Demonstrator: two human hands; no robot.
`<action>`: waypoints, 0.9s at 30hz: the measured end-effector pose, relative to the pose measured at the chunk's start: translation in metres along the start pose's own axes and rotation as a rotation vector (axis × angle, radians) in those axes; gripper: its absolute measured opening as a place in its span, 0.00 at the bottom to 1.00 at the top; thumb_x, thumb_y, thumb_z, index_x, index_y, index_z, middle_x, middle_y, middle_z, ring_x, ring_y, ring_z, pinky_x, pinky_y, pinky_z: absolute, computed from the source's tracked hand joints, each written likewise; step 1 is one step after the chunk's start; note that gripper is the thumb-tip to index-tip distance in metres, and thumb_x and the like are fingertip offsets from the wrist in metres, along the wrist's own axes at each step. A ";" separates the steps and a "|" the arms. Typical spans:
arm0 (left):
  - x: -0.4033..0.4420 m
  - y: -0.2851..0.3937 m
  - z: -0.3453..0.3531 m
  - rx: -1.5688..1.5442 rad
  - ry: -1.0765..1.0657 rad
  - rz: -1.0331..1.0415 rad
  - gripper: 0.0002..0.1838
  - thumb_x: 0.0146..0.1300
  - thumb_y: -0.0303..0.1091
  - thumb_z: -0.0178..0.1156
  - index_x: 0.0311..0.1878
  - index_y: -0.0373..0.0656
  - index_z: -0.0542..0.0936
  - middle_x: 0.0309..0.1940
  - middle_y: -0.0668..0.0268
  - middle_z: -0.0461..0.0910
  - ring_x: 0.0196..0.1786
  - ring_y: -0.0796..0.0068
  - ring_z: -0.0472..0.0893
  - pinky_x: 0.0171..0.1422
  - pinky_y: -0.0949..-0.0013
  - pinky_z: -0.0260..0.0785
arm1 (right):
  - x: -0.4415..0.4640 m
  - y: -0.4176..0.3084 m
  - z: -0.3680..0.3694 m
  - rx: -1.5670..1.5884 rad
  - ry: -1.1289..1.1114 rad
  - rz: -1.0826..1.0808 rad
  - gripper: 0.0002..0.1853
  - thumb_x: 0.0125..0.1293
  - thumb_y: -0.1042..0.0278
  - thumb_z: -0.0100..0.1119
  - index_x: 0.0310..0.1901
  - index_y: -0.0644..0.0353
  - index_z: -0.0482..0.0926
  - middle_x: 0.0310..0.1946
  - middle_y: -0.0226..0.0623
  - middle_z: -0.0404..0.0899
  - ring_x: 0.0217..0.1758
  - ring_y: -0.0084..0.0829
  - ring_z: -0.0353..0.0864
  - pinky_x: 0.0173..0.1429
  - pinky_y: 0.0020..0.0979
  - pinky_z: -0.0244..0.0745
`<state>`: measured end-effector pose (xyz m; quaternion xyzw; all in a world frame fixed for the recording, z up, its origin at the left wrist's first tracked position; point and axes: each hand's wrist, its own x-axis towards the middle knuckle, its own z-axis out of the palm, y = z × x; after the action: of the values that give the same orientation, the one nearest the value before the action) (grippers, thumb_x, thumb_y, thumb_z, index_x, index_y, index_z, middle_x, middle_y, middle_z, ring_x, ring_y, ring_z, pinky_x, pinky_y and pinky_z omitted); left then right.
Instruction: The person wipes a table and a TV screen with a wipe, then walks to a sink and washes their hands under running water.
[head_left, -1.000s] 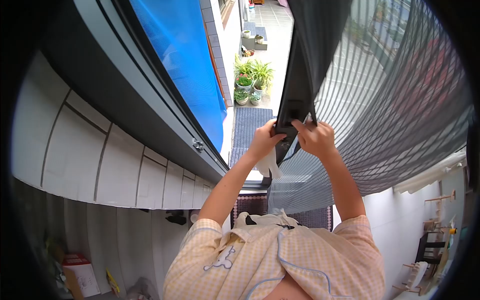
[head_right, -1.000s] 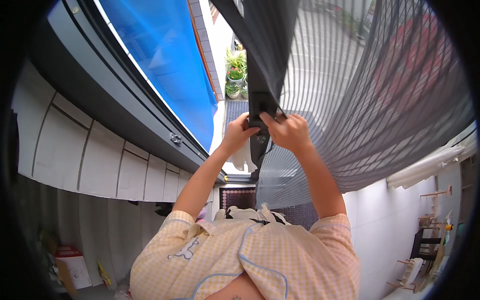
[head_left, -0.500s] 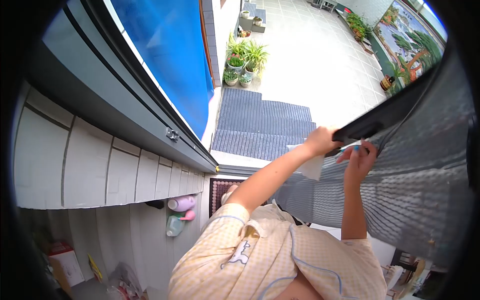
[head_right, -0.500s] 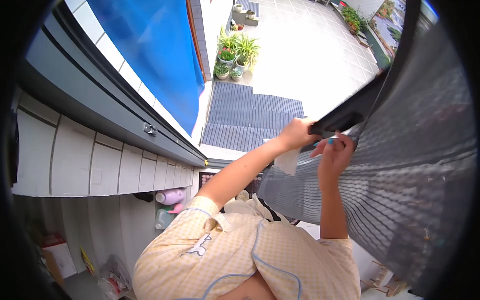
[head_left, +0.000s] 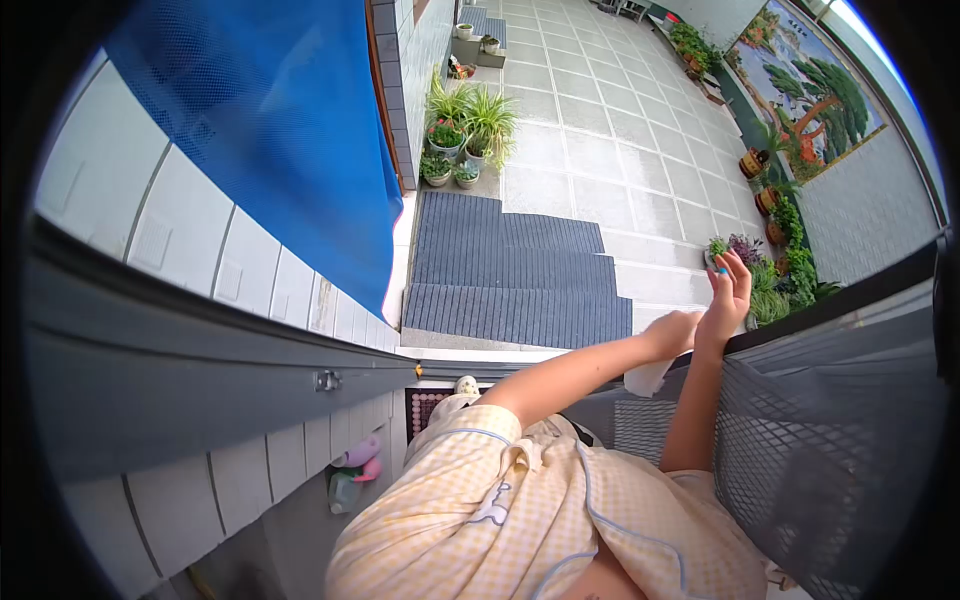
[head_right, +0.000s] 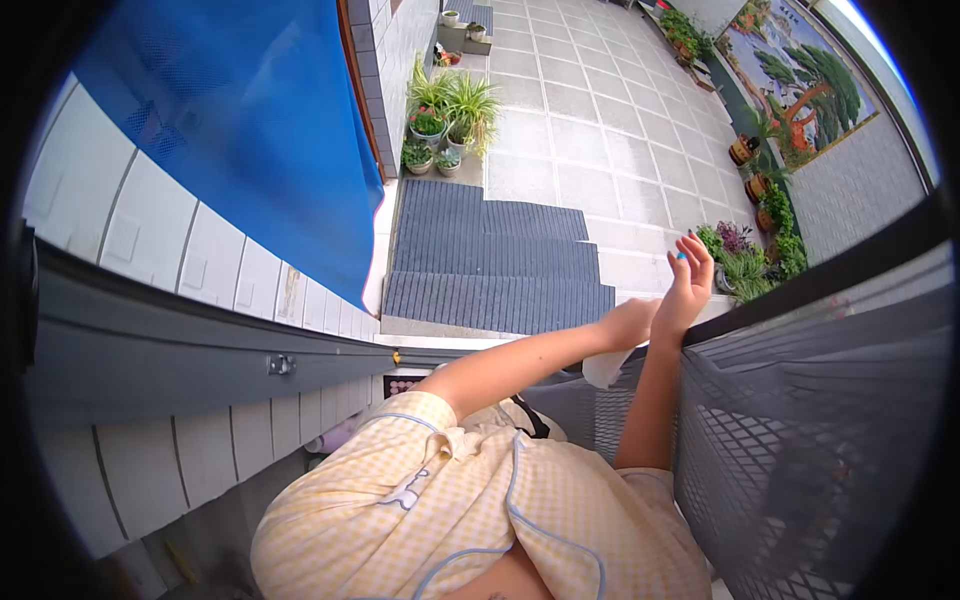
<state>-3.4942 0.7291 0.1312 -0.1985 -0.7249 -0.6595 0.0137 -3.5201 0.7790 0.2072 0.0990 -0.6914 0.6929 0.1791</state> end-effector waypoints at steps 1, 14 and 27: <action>-0.002 -0.013 -0.022 0.116 -0.028 -0.118 0.20 0.51 0.42 0.57 0.42 0.36 0.71 0.37 0.47 0.75 0.41 0.54 0.75 0.45 0.62 0.66 | 0.002 0.003 0.000 -0.032 0.047 -0.007 0.12 0.58 0.78 0.41 0.45 0.65 0.69 0.49 0.39 0.68 0.51 0.29 0.69 0.53 0.29 0.67; -0.012 -0.114 -0.263 -0.057 0.277 -0.382 0.09 0.49 0.30 0.59 0.33 0.39 0.74 0.29 0.64 0.77 0.34 0.74 0.76 0.41 0.71 0.67 | 0.114 0.122 0.031 0.020 -0.647 0.635 0.21 0.63 0.59 0.44 0.53 0.62 0.65 0.50 0.44 0.70 0.49 0.36 0.73 0.49 0.37 0.70; 0.040 -0.290 -0.436 -0.249 0.697 -0.358 0.07 0.56 0.30 0.56 0.33 0.37 0.72 0.26 0.66 0.75 0.30 0.80 0.74 0.33 0.77 0.66 | 0.107 0.322 0.368 0.030 -1.127 0.728 0.21 0.56 0.71 0.56 0.51 0.65 0.66 0.38 0.36 0.73 0.36 0.23 0.73 0.40 0.26 0.70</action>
<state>-3.7249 0.3062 -0.0767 0.1657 -0.6147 -0.7619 0.1193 -3.7825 0.4318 -0.0402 0.2087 -0.6587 0.5610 -0.4559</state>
